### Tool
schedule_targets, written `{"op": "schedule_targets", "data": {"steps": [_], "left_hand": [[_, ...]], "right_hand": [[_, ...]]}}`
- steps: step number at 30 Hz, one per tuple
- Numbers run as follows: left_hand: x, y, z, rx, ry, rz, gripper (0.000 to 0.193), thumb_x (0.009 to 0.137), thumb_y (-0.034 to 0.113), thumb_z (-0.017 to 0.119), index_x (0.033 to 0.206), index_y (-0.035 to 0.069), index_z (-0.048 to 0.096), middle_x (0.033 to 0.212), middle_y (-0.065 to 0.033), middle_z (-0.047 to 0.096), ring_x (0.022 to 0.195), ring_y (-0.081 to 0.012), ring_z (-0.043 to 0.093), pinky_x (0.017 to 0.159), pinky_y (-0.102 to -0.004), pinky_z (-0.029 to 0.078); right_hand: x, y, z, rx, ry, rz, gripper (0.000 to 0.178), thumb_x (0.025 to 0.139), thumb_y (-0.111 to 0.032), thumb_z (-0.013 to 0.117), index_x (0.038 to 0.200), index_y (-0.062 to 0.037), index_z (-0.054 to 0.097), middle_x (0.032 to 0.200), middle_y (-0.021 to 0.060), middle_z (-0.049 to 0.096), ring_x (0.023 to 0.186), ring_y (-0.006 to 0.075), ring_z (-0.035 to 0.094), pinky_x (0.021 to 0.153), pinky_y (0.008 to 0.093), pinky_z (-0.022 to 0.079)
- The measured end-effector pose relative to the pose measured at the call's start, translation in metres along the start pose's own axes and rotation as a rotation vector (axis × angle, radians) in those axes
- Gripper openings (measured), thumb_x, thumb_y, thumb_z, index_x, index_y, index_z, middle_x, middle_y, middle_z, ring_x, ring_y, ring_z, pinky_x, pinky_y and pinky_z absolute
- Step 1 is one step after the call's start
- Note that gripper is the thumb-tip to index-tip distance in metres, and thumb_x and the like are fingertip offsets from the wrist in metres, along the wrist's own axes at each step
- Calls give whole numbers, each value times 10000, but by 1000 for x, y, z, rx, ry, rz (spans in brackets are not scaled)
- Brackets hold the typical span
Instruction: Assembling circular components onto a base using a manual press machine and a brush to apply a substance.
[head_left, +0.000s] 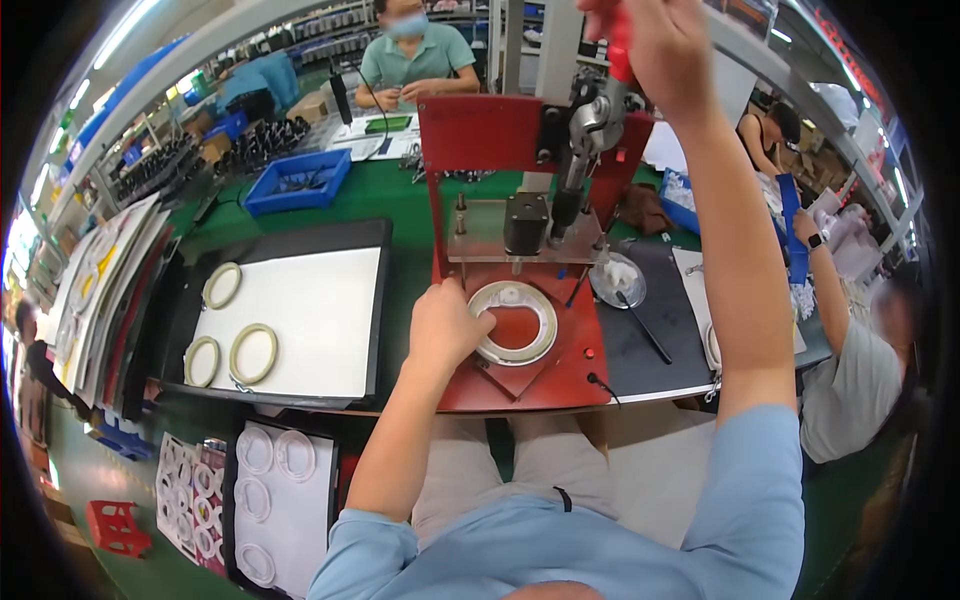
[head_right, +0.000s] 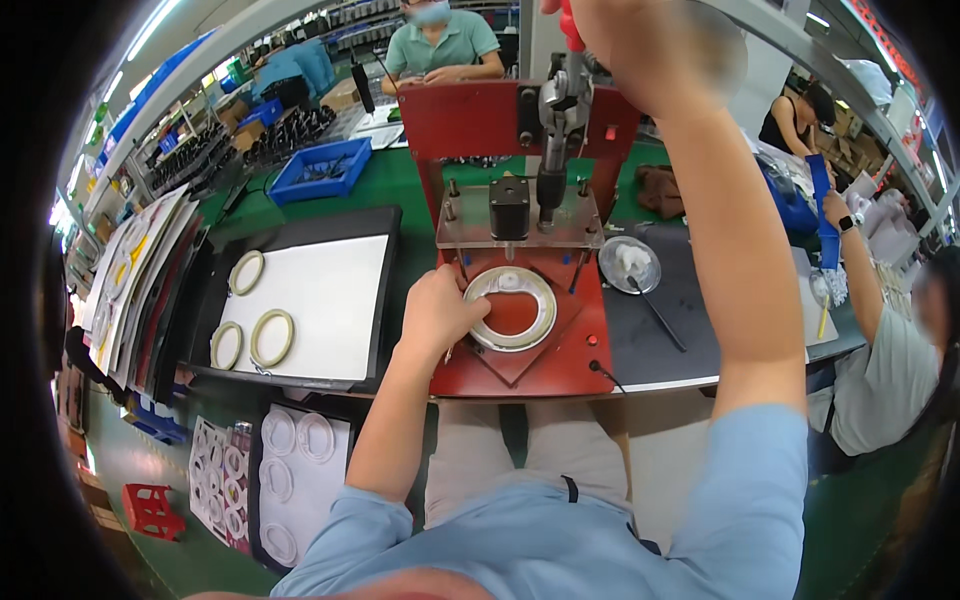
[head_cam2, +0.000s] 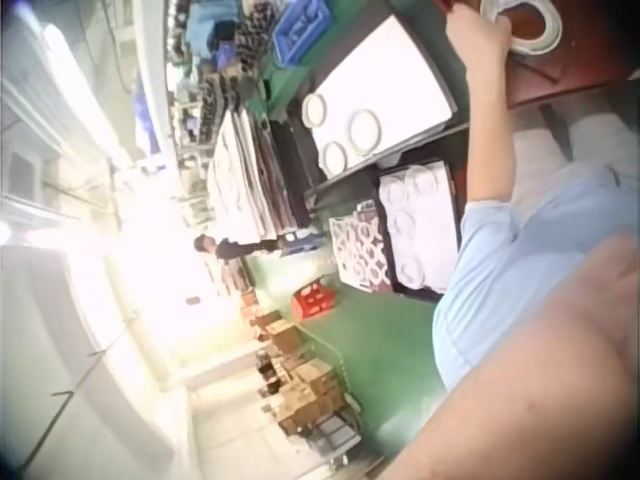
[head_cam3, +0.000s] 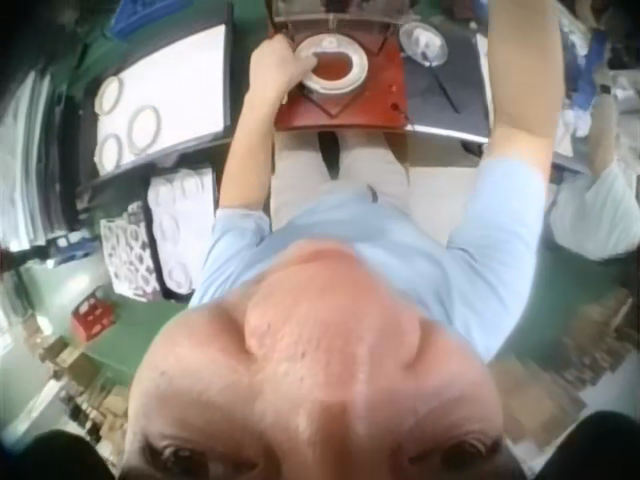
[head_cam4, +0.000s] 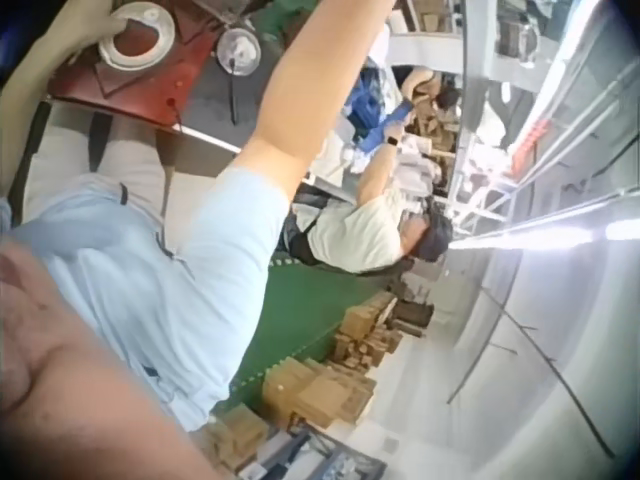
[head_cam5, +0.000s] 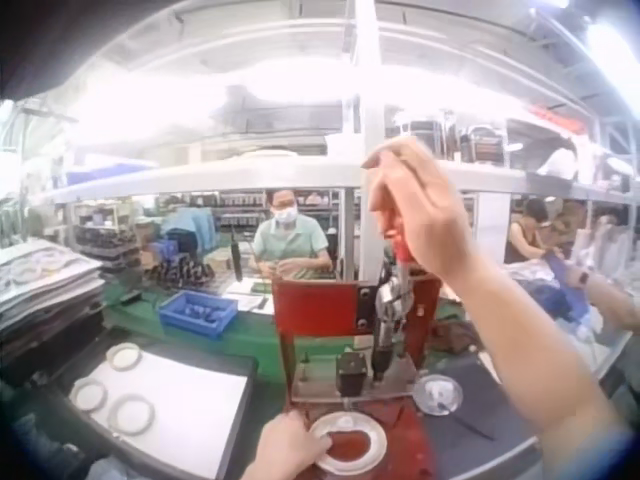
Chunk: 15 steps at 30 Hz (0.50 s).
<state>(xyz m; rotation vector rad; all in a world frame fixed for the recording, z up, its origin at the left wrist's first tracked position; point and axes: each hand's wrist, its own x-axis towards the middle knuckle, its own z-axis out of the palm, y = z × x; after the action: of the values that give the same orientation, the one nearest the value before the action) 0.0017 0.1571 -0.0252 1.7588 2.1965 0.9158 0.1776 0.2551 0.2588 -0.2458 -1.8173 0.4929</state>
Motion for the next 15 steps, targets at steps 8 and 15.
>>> {"op": "schedule_targets", "data": {"steps": [8,15], "left_hand": [[6,-20,-13,-828,-508,-216,273,930,298,833,915,46,732,785,0,692,688,-82,613,608,-253,460],[-81,-45,-32,-1545,-216,-270,188,1069,237,713,1101,53,691,938,-4,734,714,-41,564,617,-195,418]], "right_hand": [[54,129,-44,-188,-437,601,475,1081,-512,606,1284,-102,731,946,37,733,773,122,664,796,315,525],[-55,38,-34,-478,285,-24,270,1091,-246,606,1137,-47,784,811,20,695,651,136,597,675,272,500]]}}
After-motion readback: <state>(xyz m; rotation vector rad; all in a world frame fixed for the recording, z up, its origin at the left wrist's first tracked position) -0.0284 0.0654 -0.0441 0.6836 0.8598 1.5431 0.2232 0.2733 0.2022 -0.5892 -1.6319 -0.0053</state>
